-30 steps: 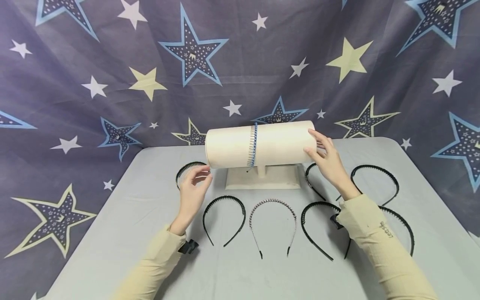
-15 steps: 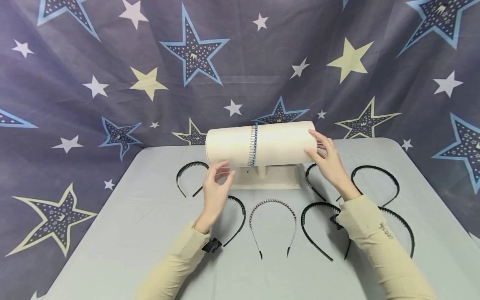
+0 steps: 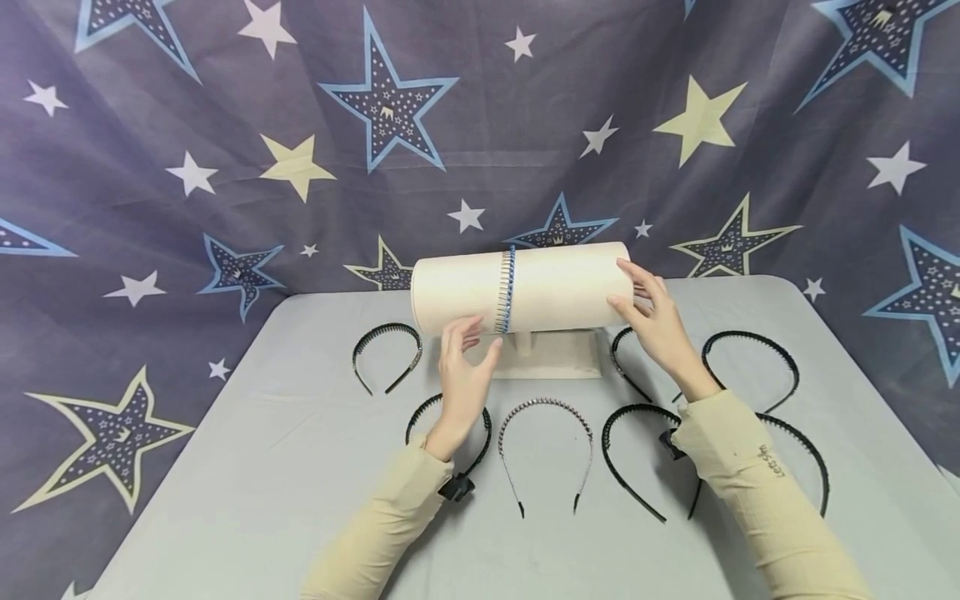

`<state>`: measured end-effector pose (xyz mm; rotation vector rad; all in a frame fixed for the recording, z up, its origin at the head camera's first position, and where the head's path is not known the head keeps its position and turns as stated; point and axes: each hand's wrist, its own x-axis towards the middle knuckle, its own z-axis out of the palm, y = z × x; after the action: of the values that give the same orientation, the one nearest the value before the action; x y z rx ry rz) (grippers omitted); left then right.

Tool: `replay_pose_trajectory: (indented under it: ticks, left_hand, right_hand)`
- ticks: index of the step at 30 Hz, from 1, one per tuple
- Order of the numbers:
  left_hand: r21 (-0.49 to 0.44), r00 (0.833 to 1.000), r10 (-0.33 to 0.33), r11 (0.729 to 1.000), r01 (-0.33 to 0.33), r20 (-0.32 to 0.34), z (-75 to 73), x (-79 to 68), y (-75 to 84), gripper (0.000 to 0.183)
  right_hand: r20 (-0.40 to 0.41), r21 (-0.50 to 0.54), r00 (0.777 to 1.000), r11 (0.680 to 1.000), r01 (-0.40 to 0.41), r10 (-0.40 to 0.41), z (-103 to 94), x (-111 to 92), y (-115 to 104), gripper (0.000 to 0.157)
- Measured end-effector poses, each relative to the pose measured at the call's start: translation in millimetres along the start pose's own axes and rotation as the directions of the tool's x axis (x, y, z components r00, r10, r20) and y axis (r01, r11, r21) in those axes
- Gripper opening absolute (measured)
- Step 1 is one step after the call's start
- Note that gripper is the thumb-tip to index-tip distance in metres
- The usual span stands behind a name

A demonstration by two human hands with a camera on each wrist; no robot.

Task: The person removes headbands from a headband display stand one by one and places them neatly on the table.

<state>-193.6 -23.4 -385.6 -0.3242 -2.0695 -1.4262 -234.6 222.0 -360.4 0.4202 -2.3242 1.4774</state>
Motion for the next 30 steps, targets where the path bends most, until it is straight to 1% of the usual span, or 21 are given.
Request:
replay_pose_trajectory:
  ticks: [4,9,14,16,24,30]
  left_hand:
    - [0.011,1.000,-0.028,1.000,0.028,-0.013,5.2,0.4,2.0,0.038]
    - [0.045,0.999,-0.035,0.998,0.036,-0.028,12.6,1.9,1.9,0.039]
    - [0.077,0.998,-0.039,0.996,0.043,-0.046,19.5,3.3,0.9,0.039]
    - [0.094,0.998,-0.032,0.995,0.038,-0.057,21.7,3.7,0.2,0.037]
    - [0.116,0.994,0.008,0.993,0.004,-0.110,28.3,5.8,-3.9,0.030]
    - [0.122,0.990,0.044,0.992,-0.028,-0.137,31.2,7.7,-6.0,0.028]
  right_hand:
    - [0.000,-0.008,1.000,1.000,-0.009,0.009,0.1,2,7,0.052]
    - [0.003,-0.006,1.000,1.000,-0.019,0.019,-1.2,2,5,0.051]
    - [0.002,-0.003,1.000,1.000,-0.010,0.010,-1.1,-3,-16,0.050]
    - [0.000,-0.003,1.000,1.000,-0.012,0.012,-0.5,-5,-24,0.050]
    - [0.000,0.007,1.000,1.000,-0.013,0.013,0.2,-6,-24,0.050]
    - [-0.002,0.009,1.000,1.000,-0.005,0.005,0.5,-6,-26,0.049]
